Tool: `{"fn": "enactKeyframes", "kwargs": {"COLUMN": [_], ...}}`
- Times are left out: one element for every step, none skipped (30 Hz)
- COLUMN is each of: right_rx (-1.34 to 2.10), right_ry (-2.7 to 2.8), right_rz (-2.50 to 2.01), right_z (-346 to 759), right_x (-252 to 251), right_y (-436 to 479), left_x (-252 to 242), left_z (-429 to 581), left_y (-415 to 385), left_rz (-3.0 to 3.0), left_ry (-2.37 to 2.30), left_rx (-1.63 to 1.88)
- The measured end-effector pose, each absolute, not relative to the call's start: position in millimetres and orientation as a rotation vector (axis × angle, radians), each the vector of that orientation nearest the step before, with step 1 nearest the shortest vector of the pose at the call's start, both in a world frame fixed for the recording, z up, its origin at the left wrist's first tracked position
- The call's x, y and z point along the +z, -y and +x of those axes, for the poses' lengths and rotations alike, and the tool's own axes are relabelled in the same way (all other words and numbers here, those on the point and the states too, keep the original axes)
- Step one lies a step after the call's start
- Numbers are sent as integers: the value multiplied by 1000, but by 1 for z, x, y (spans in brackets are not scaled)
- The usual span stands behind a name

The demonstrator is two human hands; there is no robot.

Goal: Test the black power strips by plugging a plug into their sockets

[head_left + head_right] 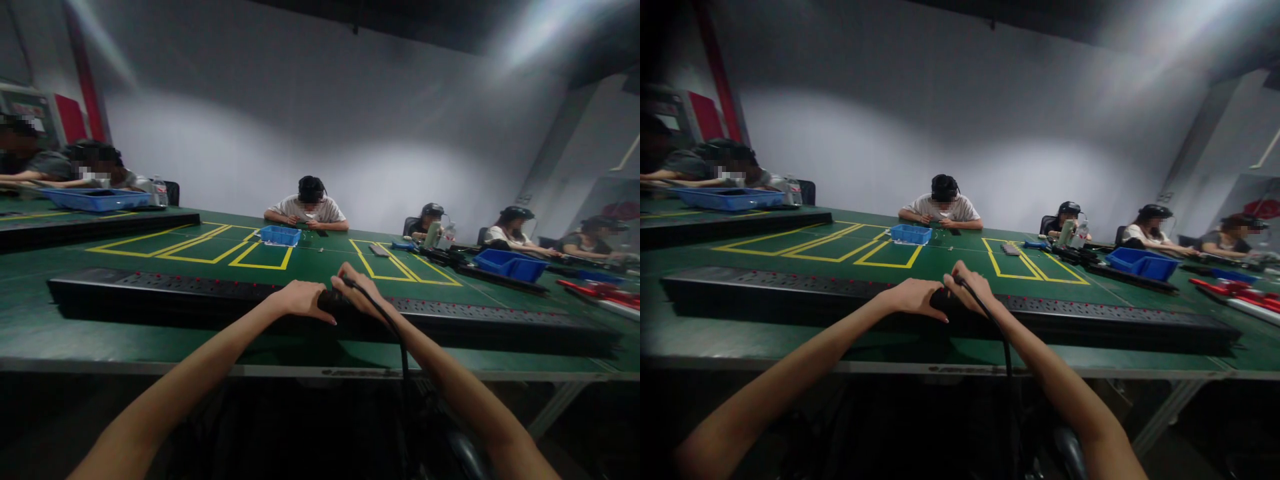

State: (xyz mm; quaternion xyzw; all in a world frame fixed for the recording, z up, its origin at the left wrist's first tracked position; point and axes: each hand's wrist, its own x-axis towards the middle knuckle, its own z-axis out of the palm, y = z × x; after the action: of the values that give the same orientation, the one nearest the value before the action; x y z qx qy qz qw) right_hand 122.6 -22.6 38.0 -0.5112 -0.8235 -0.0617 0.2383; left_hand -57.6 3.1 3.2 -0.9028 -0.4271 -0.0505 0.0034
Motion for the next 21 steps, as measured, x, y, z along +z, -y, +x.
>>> {"fn": "enactKeyframes", "kwargs": {"right_rx": [-147, -134, -130, -135, -148, -171, -202, -240, -283, -327, -370, -407, -439, -465, -486, -502, -513, -520, -525, -528, -530], "right_ry": [2307, 2352, 2389, 2418, 2439, 2451, 2454, 2448, 2436, 2422, 2408, 2396, 2390, 2388, 2392, 2403, 2420, 2441, 2465, 2489, 2512], "right_rz": [-1421, -1440, -1460, -1482, -1507, -1533, -1559, -1583, -1603, -1620, -1634, -1647, -1659, -1670, -1678, -1681, -1679, -1670, -1656, -1638, -1618], "right_z": [120, 117, 114, 112, 109, 105, 101, 98, 94, 92, 90, 90, 91, 93, 96, 100, 104, 107, 110, 112, 113], "right_x": [33, 31, 31, 32, 34, 36, 37, 36, 35, 32, 28, 24, 20, 17, 14, 13, 13, 13, 15, 17, 20], "right_y": [20, 16, 12, 8, 3, 0, -2, -2, -1, 3, 8, 14, 19, 25, 29, 32, 34, 34, 33, 32, 30], "left_x": [3, 3, 3, 4, 4, 4, 4, 4, 5, 5, 6, 6, 7, 8, 8, 9, 9, 10, 10, 10, 10], "left_z": [-61, -65, -67, -70, -71, -72, -73, -73, -73, -73, -73, -74, -74, -74, -73, -73, -73, -73, -72, -72, -72], "left_y": [-4, -6, -7, -8, -9, -10, -10, -11, -11, -11, -11, -11, -10, -10, -9, -9, -8, -7, -6, -5, -5], "left_rz": [-2834, -2837, -2840, -2844, -2848, -2852, -2858, -2864, -2874, -2885, -2899, -2911, -2920, -2927, -2931, -2933, -2934, -2935, -2937, -2939, -2940], "left_ry": [1342, 1347, 1352, 1354, 1354, 1352, 1349, 1345, 1341, 1337, 1334, 1332, 1334, 1338, 1346, 1356, 1366, 1377, 1386, 1393, 1400], "left_rx": [-145, -134, -124, -115, -107, -101, -97, -92, -86, -78, -69, -61, -57, -56, -59, -63, -67, -71, -72, -73, -75]}}
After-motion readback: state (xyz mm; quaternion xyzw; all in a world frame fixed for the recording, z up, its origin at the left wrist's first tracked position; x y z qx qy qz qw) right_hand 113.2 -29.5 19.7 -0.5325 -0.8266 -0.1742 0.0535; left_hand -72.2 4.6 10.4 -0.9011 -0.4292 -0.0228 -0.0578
